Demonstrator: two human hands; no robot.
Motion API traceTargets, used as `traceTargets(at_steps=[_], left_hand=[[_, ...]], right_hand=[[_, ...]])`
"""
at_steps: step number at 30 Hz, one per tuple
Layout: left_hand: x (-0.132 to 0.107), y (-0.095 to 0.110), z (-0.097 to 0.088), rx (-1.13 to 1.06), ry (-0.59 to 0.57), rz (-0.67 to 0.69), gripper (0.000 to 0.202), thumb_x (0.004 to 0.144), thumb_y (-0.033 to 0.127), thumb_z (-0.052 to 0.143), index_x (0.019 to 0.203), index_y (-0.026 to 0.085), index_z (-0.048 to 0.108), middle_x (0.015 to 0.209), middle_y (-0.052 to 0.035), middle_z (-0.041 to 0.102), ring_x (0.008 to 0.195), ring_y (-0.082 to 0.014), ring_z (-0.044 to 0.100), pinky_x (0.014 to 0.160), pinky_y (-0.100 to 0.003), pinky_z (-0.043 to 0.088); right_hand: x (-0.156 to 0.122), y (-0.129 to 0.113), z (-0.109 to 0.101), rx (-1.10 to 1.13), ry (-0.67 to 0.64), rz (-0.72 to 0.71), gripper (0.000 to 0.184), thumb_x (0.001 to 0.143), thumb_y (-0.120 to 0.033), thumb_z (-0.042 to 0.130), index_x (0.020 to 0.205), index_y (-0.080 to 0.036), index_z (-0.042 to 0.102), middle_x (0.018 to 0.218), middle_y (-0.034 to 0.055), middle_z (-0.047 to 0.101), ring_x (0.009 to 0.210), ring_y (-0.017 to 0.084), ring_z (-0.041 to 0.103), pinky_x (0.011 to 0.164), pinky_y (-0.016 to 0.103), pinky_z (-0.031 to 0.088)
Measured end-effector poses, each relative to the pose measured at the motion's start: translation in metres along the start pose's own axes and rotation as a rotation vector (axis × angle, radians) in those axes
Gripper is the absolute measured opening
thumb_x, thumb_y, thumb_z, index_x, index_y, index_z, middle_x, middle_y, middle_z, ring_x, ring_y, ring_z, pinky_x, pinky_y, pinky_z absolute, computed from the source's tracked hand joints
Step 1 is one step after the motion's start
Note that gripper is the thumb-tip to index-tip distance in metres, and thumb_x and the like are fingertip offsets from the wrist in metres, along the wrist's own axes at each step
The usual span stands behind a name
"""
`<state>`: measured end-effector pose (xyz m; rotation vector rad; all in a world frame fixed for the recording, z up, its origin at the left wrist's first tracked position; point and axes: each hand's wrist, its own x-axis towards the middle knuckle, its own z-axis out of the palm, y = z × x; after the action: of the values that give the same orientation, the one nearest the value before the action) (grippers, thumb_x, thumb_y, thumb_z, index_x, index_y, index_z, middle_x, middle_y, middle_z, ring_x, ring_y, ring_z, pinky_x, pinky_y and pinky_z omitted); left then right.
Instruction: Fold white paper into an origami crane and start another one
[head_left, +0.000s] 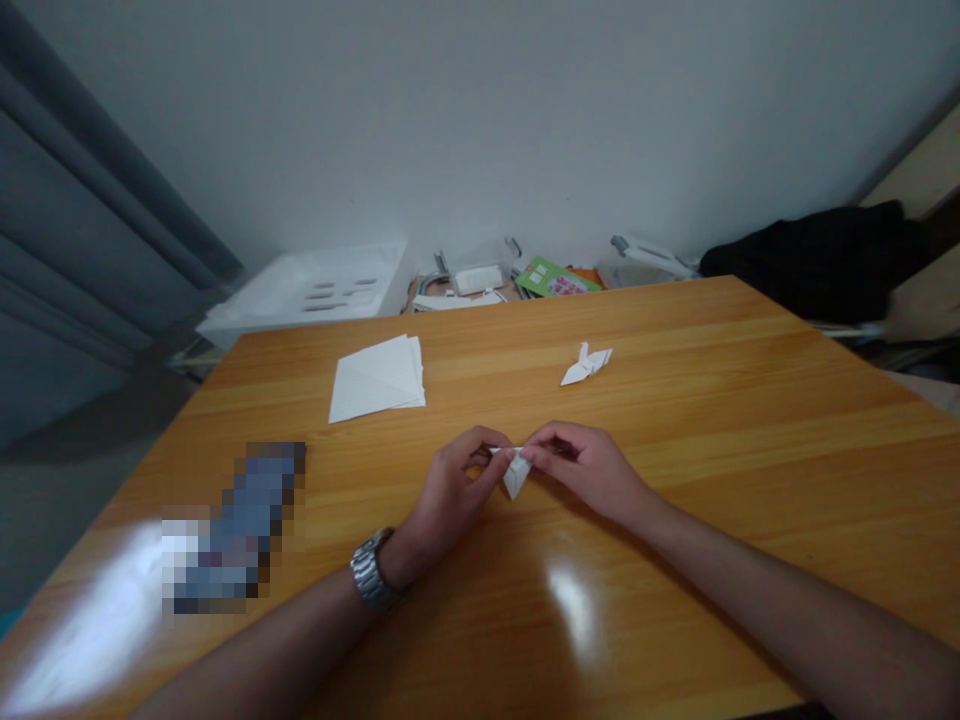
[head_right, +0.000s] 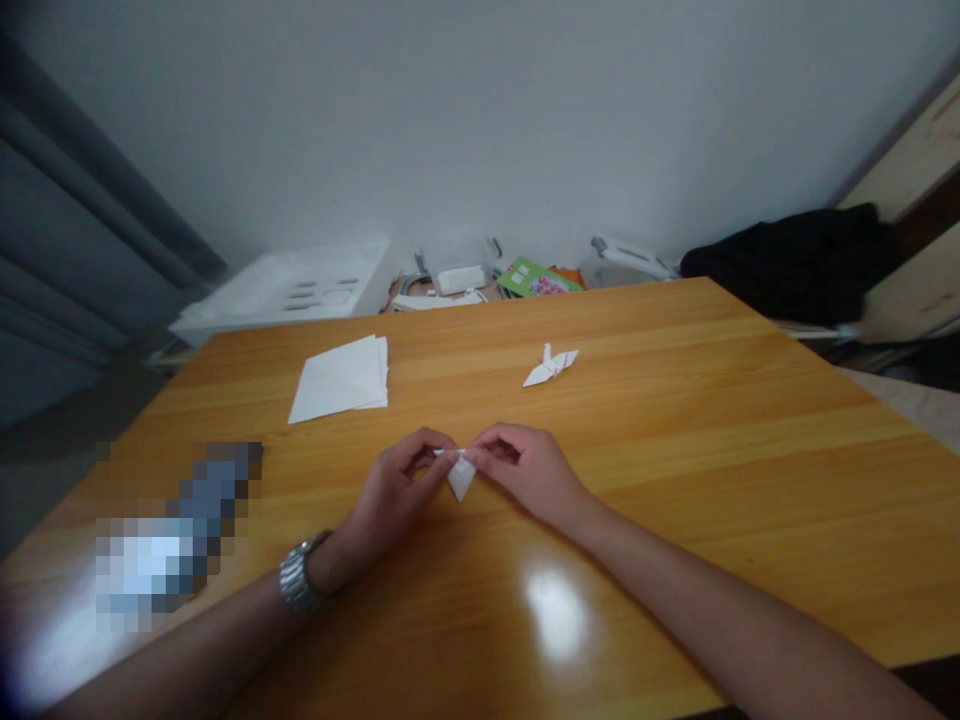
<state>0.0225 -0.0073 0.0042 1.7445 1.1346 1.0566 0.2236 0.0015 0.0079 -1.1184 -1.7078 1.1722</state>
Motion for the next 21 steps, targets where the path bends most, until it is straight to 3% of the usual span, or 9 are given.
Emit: traceTargets(at_steps=[8, 14, 21], left_hand=[[0.001, -0.001, -0.002, 0.030, 0.013, 0.002, 0.015, 0.094, 0.030, 0.062, 0.090, 0.016, 0.066, 0.085, -0.0016, 0.071, 0.076, -0.0125, 0.066, 0.070, -0.020, 0.052], [0.003, -0.001, 0.000, -0.095, 0.048, -0.103, 0.018, 0.089, 0.032, 0.068, 0.087, 0.015, 0.067, 0.080, -0.0024, 0.072, 0.070, -0.0134, 0.068, 0.064, -0.021, 0.054], [0.005, -0.018, -0.001, -0.295, 0.021, -0.185, 0.025, 0.089, 0.039, 0.069, 0.091, 0.013, 0.068, 0.086, -0.0062, 0.074, 0.076, -0.0169, 0.071, 0.071, -0.027, 0.060]], right_hand=[[0.002, 0.009, -0.005, -0.010, -0.042, 0.020, 0.025, 0.092, -0.040, 0.064, 0.088, -0.018, 0.075, 0.085, 0.0041, 0.075, 0.078, 0.018, 0.066, 0.072, 0.028, 0.050], [0.002, 0.007, -0.006, -0.020, -0.022, -0.006, 0.022, 0.093, -0.037, 0.063, 0.088, -0.019, 0.075, 0.085, 0.0033, 0.074, 0.078, 0.017, 0.065, 0.072, 0.027, 0.049], [0.004, 0.011, -0.007, -0.022, -0.014, -0.013, 0.022, 0.093, -0.036, 0.062, 0.090, -0.018, 0.074, 0.086, 0.0039, 0.074, 0.078, 0.017, 0.065, 0.072, 0.027, 0.049]])
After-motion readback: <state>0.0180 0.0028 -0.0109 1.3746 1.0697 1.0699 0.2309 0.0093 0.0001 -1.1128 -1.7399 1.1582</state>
